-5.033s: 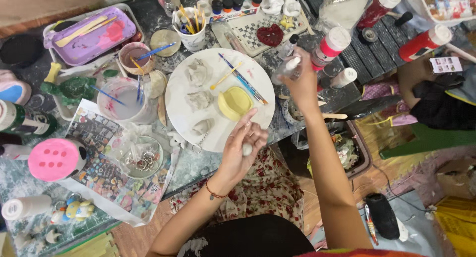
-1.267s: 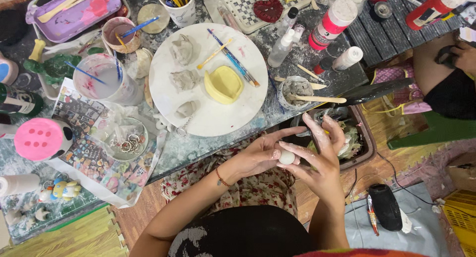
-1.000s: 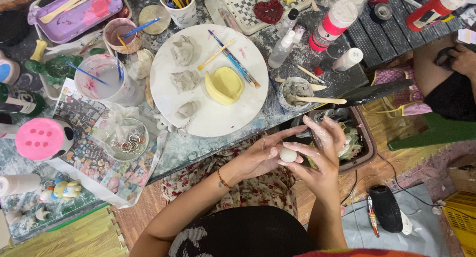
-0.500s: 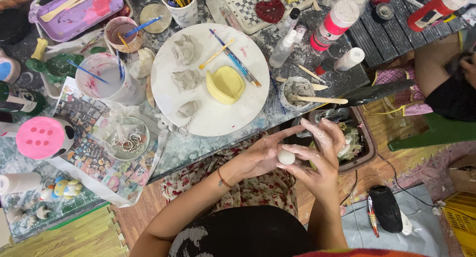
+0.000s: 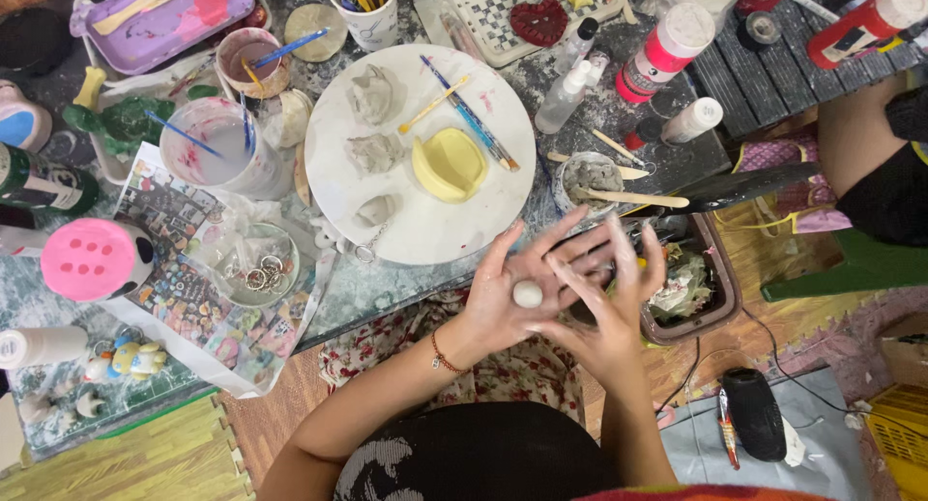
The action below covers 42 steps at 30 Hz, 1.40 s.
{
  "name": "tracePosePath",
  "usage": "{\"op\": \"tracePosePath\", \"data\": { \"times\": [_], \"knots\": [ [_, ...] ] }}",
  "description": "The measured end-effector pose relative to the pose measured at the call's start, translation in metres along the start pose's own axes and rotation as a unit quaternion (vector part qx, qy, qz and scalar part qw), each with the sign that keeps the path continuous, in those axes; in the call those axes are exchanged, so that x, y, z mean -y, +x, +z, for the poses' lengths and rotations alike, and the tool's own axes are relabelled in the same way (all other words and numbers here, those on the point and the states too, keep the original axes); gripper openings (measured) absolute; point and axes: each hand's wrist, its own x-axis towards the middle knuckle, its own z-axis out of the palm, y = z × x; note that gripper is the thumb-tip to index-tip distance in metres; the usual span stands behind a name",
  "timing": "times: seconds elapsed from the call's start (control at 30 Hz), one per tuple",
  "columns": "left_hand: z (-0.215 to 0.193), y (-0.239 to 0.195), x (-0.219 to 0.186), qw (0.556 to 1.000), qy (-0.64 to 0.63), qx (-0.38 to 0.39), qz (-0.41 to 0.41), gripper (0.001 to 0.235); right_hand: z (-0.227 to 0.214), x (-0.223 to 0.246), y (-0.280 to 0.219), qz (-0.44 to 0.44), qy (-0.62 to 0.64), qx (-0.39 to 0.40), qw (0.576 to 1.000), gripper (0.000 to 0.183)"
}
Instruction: The person rolls a small piece of gray clay into a ball, then uses a wooden stick to smooth its surface. They continue to shape the clay by hand, forming a small rounded object on a white plate.
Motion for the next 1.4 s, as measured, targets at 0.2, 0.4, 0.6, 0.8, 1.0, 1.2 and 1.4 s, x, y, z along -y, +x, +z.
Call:
{"op": "tracePosePath", "data": {
  "times": [0.2,0.4,0.6,0.8,1.0,1.2,1.4],
  "knots": [
    [-0.003,0.001,0.002,0.990,0.127,0.003,0.054,0.067,0.014,0.003,-0.003,-0.025,0.032,-0.035,0.999,0.048],
    [-0.003,-0.004,-0.001,0.987,0.151,0.037,0.051,0.065,0.019,0.008,0.004,0.013,0.083,-0.055,0.995,0.021],
    [-0.007,-0.002,0.001,0.989,0.124,0.054,0.061,0.069,0.008,0.002,0.012,0.041,0.076,0.000,0.996,0.018],
    [-0.011,-0.003,-0.002,0.987,0.141,0.049,0.063,0.069,0.015,0.004,0.014,0.012,0.069,-0.011,0.997,0.020],
    [-0.008,-0.001,-0.016,0.976,0.174,0.000,0.127,0.066,0.030,-0.025,0.051,0.078,0.139,-0.129,0.979,0.018],
    [-0.005,-0.005,-0.043,0.963,0.179,-0.034,0.200,0.066,0.056,-0.070,0.138,0.064,-0.184,-0.073,0.978,0.060],
    [-0.003,-0.008,-0.056,0.960,0.135,-0.002,0.246,0.065,0.091,-0.106,0.188,0.117,-0.238,0.034,0.964,0.064]
  ]
}}
